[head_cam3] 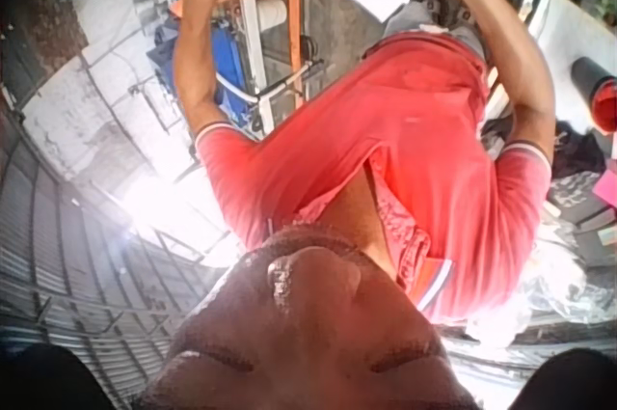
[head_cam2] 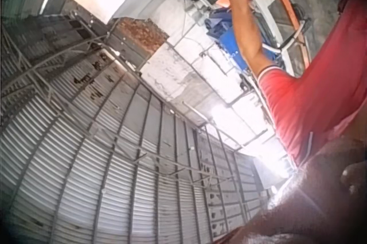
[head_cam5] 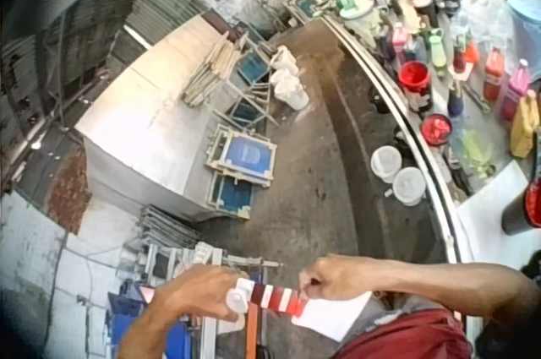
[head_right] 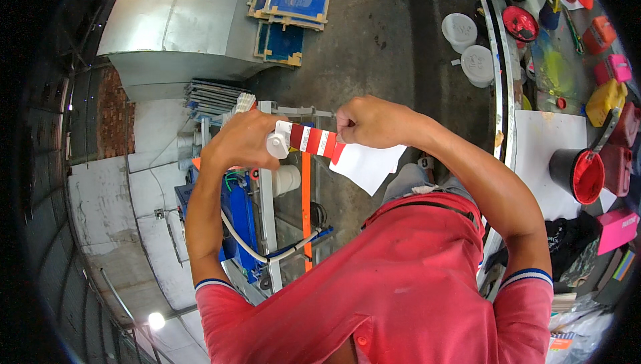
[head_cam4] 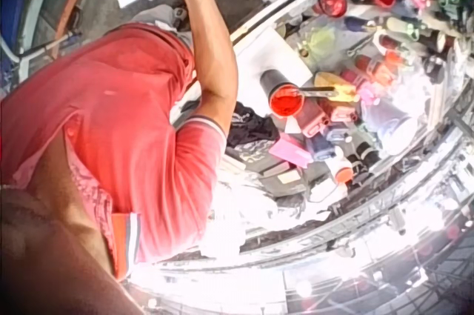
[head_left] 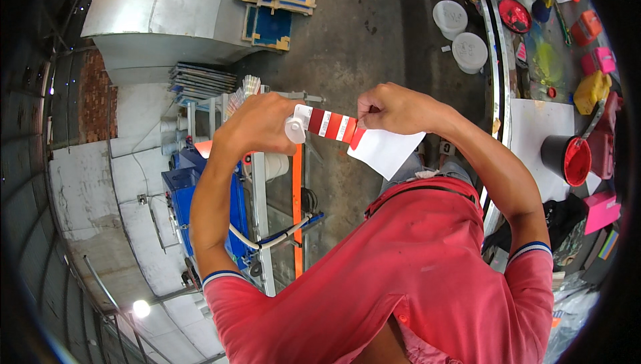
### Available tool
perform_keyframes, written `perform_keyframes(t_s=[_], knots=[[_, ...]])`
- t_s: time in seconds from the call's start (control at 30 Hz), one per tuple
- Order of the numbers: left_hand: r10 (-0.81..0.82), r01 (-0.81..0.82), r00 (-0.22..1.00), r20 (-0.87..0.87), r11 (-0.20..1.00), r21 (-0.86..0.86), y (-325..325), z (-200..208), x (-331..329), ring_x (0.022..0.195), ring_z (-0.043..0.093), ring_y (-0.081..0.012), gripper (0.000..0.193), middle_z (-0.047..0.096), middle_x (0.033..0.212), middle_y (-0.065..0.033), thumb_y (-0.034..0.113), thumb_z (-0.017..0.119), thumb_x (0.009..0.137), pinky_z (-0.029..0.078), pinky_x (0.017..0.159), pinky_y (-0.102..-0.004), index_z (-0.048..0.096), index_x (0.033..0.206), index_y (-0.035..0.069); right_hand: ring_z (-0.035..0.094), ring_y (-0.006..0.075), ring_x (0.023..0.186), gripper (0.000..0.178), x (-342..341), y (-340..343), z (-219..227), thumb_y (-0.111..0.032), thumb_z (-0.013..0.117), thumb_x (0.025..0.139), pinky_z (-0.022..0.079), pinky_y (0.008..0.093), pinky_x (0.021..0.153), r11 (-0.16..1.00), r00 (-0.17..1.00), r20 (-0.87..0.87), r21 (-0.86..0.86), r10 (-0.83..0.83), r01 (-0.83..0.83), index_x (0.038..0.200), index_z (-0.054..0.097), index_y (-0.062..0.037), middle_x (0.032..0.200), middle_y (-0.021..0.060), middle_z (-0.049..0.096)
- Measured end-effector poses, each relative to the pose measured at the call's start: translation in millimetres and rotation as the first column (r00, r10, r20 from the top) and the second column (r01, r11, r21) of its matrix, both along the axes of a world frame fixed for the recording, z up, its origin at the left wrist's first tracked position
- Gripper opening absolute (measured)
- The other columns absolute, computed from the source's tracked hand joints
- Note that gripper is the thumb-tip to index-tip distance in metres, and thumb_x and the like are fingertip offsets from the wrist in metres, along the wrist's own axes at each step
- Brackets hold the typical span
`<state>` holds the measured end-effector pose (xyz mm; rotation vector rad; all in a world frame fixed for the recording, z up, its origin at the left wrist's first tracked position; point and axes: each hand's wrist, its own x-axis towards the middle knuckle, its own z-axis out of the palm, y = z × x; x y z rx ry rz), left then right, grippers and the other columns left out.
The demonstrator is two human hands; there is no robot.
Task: The person applies red paint to a small white card using a brush, then compares the painted swatch to a Pantone color chart. They walk to a different area to inspect the color under different lighting before returning to the table to continue comparing shades.
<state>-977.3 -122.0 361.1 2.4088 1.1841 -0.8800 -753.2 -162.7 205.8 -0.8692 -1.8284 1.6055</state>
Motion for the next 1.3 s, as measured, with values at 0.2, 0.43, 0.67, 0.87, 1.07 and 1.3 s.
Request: perform_keyframes(t_s=[0.2,0.43,0.67,0.87,1.07,1.3], knots=[[-0.007,0.006,1.0,0.017,0.999,0.036,-1,4,-1,0.074,0.066,-0.0361,0.039,0.068,0.076,-0.0146,0.021,0.076,0.051,0.052,0.067,-0.0417,0.064,0.086,0.007,0.064,0.0237,0.073,0.019,-1,-4,2,-0.016,0.067,0.087,0.048,0.0374,0.066,1.0,0.997,-0.079,0.02,0.011,-0.009,0.09,0.067,0.0028,0.078,0.0158,0.067],[-0.005,0.004,1.0,0.019,0.999,0.05,-2,5,-2,0.075,0.067,-0.0362,0.035,0.068,0.077,-0.0154,0.022,0.075,0.055,0.052,0.067,-0.0427,0.065,0.085,0.006,0.06,0.0203,0.068,0.017,2,-6,10,-0.014,0.067,0.088,0.047,0.0352,0.063,0.999,0.998,-0.059,0.044,0.03,-0.028,0.09,0.066,0.0029,0.074,0.013,0.065],[-0.008,0.006,0.999,0.035,0.998,0.063,-5,6,-3,0.076,0.067,-0.0362,0.034,0.069,0.079,-0.0155,0.022,0.075,0.057,0.053,0.068,-0.0431,0.067,0.086,0.006,0.062,0.0222,0.071,0.018,-1,-6,7,-0.015,0.067,0.089,0.048,0.0366,0.065,0.998,0.997,-0.073,0.053,0.033,-0.029,0.09,0.066,0.003,0.077,0.0155,0.066],[-0.024,0.022,0.999,0.022,0.998,0.062,-3,7,-2,0.076,0.067,-0.036,0.035,0.069,0.08,-0.0146,0.021,0.075,0.056,0.053,0.067,-0.0432,0.065,0.085,0.006,0.064,0.0226,0.074,0.015,-4,-5,6,-0.014,0.068,0.088,0.049,0.0365,0.067,0.997,0.994,-0.099,0.074,0.042,-0.034,0.091,0.066,0.0009,0.079,0.0153,0.067],[0.05,-0.046,0.998,0.044,0.994,-0.098,-1,-18,-16,0.078,0.066,-0.0356,0.036,0.067,0.078,-0.0141,0.021,0.077,0.052,0.051,0.068,-0.0428,0.063,0.083,0.01,0.064,0.0225,0.076,0.013,-5,-2,-23,-0.012,0.065,0.086,0.05,0.0368,0.07,0.977,0.987,-0.144,0.208,0.065,-0.034,0.092,0.067,-0.0008,0.081,0.0123,0.068],[0.437,-0.206,0.869,0.233,0.747,-0.632,-25,-146,-51,0.082,0.062,-0.0131,0.061,0.068,0.087,-0.0025,0.023,0.092,0.056,0.051,0.078,-0.0326,0.065,0.108,0.005,0.066,0.0194,0.079,0.014,32,-11,-62,-0.011,0.065,0.086,0.05,0.0344,0.069,1.0,0.999,-0.032,0.008,0.005,-0.005,0.094,0.068,-0.0005,0.083,0.0104,0.07]])
